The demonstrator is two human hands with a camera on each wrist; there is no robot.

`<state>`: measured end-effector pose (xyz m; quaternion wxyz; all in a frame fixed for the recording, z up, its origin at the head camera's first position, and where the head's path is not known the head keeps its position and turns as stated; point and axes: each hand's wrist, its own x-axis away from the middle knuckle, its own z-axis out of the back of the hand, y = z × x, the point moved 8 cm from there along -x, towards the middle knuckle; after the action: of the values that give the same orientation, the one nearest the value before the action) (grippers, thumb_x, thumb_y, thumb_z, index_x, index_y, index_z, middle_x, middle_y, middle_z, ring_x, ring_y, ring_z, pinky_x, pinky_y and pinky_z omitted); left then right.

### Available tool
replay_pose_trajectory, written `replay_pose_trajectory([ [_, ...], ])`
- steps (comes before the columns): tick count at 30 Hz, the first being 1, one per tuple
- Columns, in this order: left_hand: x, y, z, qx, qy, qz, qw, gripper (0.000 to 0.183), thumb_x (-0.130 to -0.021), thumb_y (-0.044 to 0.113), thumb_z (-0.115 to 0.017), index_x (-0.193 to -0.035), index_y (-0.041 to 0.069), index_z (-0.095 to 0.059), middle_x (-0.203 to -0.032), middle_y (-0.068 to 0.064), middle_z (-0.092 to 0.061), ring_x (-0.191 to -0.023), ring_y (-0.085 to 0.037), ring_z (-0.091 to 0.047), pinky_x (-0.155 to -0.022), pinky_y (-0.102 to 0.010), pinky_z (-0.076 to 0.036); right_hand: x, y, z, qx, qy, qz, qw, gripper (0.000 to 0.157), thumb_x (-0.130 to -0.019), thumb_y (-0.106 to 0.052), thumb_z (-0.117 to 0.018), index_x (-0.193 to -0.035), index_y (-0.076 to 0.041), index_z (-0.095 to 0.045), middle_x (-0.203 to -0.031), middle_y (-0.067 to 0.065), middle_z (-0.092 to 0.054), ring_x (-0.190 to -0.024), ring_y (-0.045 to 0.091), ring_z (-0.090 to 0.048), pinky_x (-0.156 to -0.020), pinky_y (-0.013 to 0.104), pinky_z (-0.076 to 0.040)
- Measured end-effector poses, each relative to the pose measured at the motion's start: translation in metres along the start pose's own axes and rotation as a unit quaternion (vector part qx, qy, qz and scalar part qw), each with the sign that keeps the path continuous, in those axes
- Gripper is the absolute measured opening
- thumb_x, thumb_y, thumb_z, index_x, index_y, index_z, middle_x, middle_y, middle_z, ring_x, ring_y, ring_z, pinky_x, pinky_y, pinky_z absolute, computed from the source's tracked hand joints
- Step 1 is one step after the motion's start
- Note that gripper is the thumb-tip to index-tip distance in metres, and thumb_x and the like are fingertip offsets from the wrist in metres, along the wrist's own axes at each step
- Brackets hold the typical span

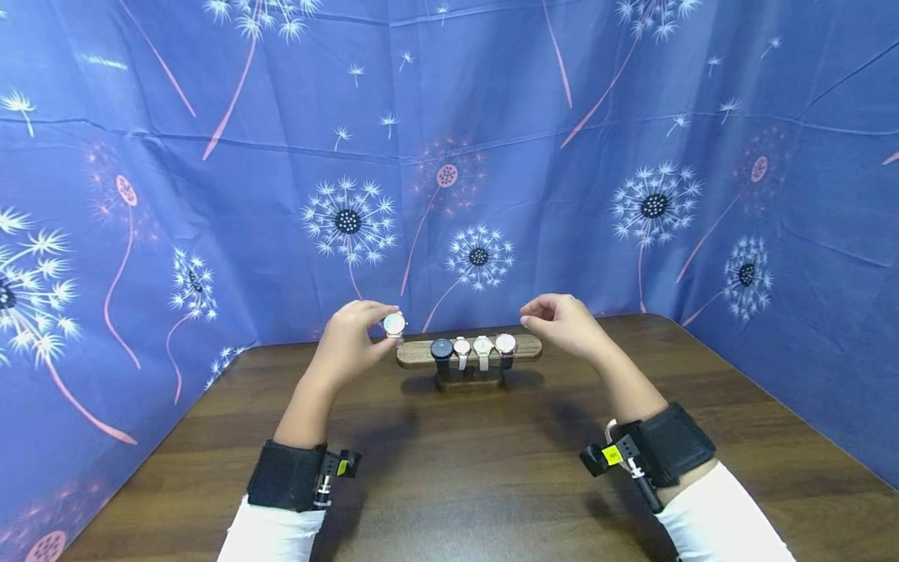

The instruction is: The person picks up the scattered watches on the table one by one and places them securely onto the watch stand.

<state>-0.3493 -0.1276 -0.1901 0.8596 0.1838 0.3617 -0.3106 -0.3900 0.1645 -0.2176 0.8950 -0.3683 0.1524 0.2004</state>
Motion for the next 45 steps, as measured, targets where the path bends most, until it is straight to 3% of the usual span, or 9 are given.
replay_pose_trajectory([
  [6, 0.0, -0.032, -0.002, -0.005, -0.043, 0.052, 0.9977, 0.042, -0.078, 0.019, -0.084, -0.114, 0.003, -0.071, -0.105, -0.013, -0.071, -0.091, -0.027, -0.065, -0.079, -0.044, -0.053, -0.012, 0.027, -0.001, 0.062, -0.031, 0.003, 0.998, 0.025, -0.091, -0.015, -0.065, -0.108, 0.003, -0.069, -0.099, 0.015, -0.07, -0.092, 0.03, -0.065, -0.078, 0.044, -0.052],
  [10, 0.0, -0.05, -0.017, 0.006, -0.082, 0.072, 0.994, 0.036, -0.077, 0.018, -0.083, -0.108, 0.002, -0.073, -0.092, -0.009, -0.071, -0.081, -0.023, -0.064, -0.073, -0.041, -0.052, -0.019, 0.045, -0.016, 0.073, -0.11, 0.017, 0.991, 0.038, -0.085, -0.011, -0.071, -0.118, 0.008, -0.064, -0.112, 0.023, -0.066, -0.1, 0.036, -0.063, -0.084, 0.047, -0.052],
  [12, 0.002, -0.058, -0.027, 0.018, -0.102, 0.074, 0.9919, 0.032, -0.075, 0.016, -0.083, -0.102, 0.003, -0.075, -0.085, -0.005, -0.07, -0.074, -0.019, -0.062, -0.068, -0.038, -0.052, -0.021, 0.054, -0.025, 0.08, -0.15, 0.022, 0.985, 0.048, -0.081, -0.009, -0.075, -0.123, 0.009, -0.06, -0.119, 0.026, -0.062, -0.096, 0.035, -0.062, -0.084, 0.047, -0.051],
  [15, 0.005, -0.066, -0.042, 0.039, -0.121, 0.065, 0.9897, 0.024, -0.072, 0.012, -0.082, -0.093, 0.005, -0.075, -0.072, 0.003, -0.066, -0.062, -0.013, -0.055, -0.059, -0.033, -0.048, -0.025, 0.064, -0.035, 0.102, -0.179, 0.032, 0.978, 0.059, -0.075, -0.01, -0.08, -0.126, 0.01, -0.058, -0.124, 0.026, -0.06, -0.095, 0.03, -0.061, -0.088, 0.048, -0.05],
  [19, 0.009, -0.074, -0.055, 0.056, -0.124, 0.06, 0.9889, 0.02, -0.07, 0.01, -0.081, -0.088, 0.007, -0.075, -0.066, 0.008, -0.063, -0.057, -0.006, -0.053, -0.055, -0.029, -0.046, -0.029, 0.068, -0.043, 0.128, -0.18, 0.05, 0.974, 0.056, -0.071, -0.008, -0.084, -0.122, 0.007, -0.064, -0.101, 0.017, -0.07, -0.086, 0.023, -0.064, -0.081, 0.042, -0.053],
  [23, 0.012, -0.086, -0.068, 0.063, -0.14, 0.101, 0.983, 0.024, -0.072, 0.01, -0.082, -0.096, 0.007, -0.077, -0.072, 0.006, -0.068, -0.064, -0.007, -0.06, -0.061, -0.031, -0.051, -0.031, 0.065, -0.045, 0.142, -0.174, 0.052, 0.973, 0.049, -0.072, -0.004, -0.083, -0.117, 0.004, -0.068, -0.075, 0.001, -0.067, -0.069, 0.014, -0.058, -0.068, 0.035, -0.052],
  [27, 0.017, -0.096, -0.077, 0.069, -0.15, 0.145, 0.9756, 0.031, -0.075, 0.014, -0.084, -0.103, 0.005, -0.076, -0.076, 0.002, -0.07, -0.068, -0.01, -0.064, -0.063, -0.03, -0.053, -0.032, 0.063, -0.046, 0.15, -0.174, 0.051, 0.972, 0.047, -0.073, -0.003, -0.082, -0.117, 0.005, -0.068, -0.077, 0.001, -0.069, -0.072, 0.014, -0.061, -0.071, 0.037, -0.054],
  [31, 0.021, -0.099, -0.082, 0.077, -0.147, 0.164, 0.9723, 0.034, -0.075, 0.019, -0.086, -0.104, 0.006, -0.076, -0.077, 0.002, -0.071, -0.071, -0.011, -0.065, -0.065, -0.03, -0.054, -0.034, 0.062, -0.049, 0.159, -0.175, 0.059, 0.97, 0.046, -0.073, -0.002, -0.082, -0.116, 0.005, -0.068, -0.082, 0.004, -0.072, -0.075, 0.016, -0.064, -0.074, 0.04, -0.055],
  [45, 0.016, -0.094, -0.105, 0.097, -0.188, 0.141, 0.9672, 0.038, -0.071, 0.016, -0.088, -0.105, 0.004, -0.075, -0.073, 0.003, -0.069, -0.065, -0.007, -0.062, -0.064, -0.028, -0.053, -0.033, 0.059, -0.053, 0.168, -0.183, 0.054, 0.967, 0.044, -0.075, 0.001, -0.08, -0.118, 0.003, -0.068, -0.089, 0.005, -0.072, -0.082, 0.019, -0.066, -0.079, 0.042, -0.054],
])
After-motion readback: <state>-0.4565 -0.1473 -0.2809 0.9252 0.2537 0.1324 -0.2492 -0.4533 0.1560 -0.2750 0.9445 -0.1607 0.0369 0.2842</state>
